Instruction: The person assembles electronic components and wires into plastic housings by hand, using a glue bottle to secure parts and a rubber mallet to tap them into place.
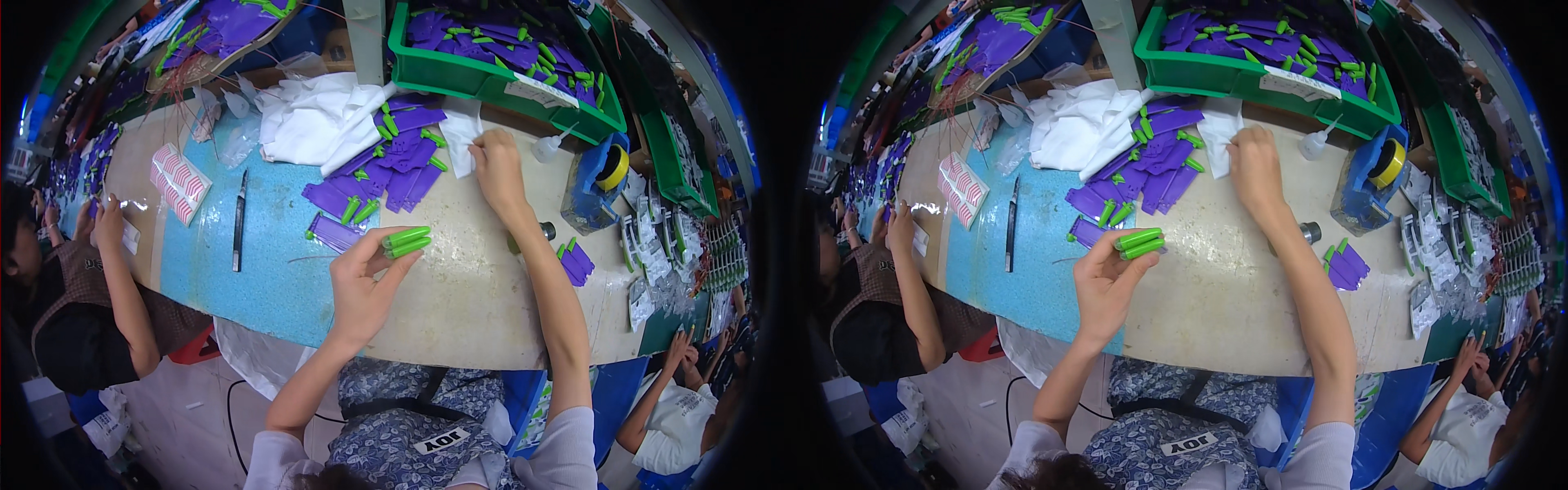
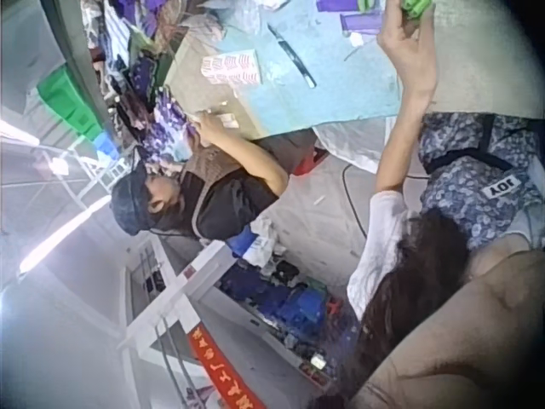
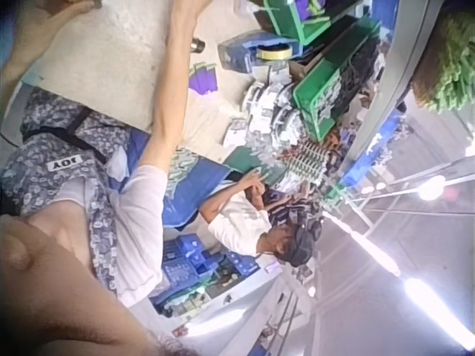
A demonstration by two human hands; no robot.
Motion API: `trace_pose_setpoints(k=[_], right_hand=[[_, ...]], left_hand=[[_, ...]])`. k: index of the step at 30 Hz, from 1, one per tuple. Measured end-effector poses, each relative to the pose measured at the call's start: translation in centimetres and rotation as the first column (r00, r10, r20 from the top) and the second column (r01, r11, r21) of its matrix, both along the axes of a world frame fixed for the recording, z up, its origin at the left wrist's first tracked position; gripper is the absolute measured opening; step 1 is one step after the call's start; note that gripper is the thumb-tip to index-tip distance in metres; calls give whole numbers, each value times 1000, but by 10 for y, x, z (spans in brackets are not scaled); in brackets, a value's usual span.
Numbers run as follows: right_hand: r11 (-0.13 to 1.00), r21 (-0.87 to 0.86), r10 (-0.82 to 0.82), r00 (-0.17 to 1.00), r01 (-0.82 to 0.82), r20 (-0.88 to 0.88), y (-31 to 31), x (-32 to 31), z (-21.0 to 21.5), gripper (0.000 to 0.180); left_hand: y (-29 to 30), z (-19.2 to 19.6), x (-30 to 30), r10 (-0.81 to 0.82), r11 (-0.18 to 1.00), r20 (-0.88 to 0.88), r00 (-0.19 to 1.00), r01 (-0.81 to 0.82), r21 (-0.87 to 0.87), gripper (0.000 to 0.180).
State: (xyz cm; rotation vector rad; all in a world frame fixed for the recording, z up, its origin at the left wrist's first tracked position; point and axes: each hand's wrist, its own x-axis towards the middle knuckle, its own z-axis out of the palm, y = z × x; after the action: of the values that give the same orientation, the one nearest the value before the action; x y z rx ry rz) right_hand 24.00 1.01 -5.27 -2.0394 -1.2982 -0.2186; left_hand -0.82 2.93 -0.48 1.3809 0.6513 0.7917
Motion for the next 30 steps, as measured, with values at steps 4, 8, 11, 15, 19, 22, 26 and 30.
trace_pose_setpoints(k=[4,8,11,15,19,22,26,30], right_hand=[[944,277,248,940,-181,-232,-25,-87,65,12],[815,286,524,852,-505,11,-23,-107,62,12],[991,109,95,988,-82,-124,-28,-35,45,22],[986,116,-147,963,123,226,-25,-24,52,24],[979,170,117,993,-113,-16,-4,-59,58,29],[981,118,171,974,-154,-149,16,-64,44,30],[988,41,150,988,-151,25,56,-31,15,31],[962,-107,267,952,-253,149,67,-9,1,26]], left_hand=[[24,-13,-13,144,989,-154,978,-146,-4,22],[36,-8,-4,124,952,-84,989,-94,291,25],[103,60,-10,301,906,66,951,-307,290,19],[271,132,-6,444,817,173,879,-476,324,29],[409,151,-5,625,702,-284,727,-364,612,46],[421,156,-1,658,629,-449,605,-113,769,54],[291,134,19,601,148,92,794,-223,964,44],[125,71,-4,113,784,-268,957,79,615,22]])
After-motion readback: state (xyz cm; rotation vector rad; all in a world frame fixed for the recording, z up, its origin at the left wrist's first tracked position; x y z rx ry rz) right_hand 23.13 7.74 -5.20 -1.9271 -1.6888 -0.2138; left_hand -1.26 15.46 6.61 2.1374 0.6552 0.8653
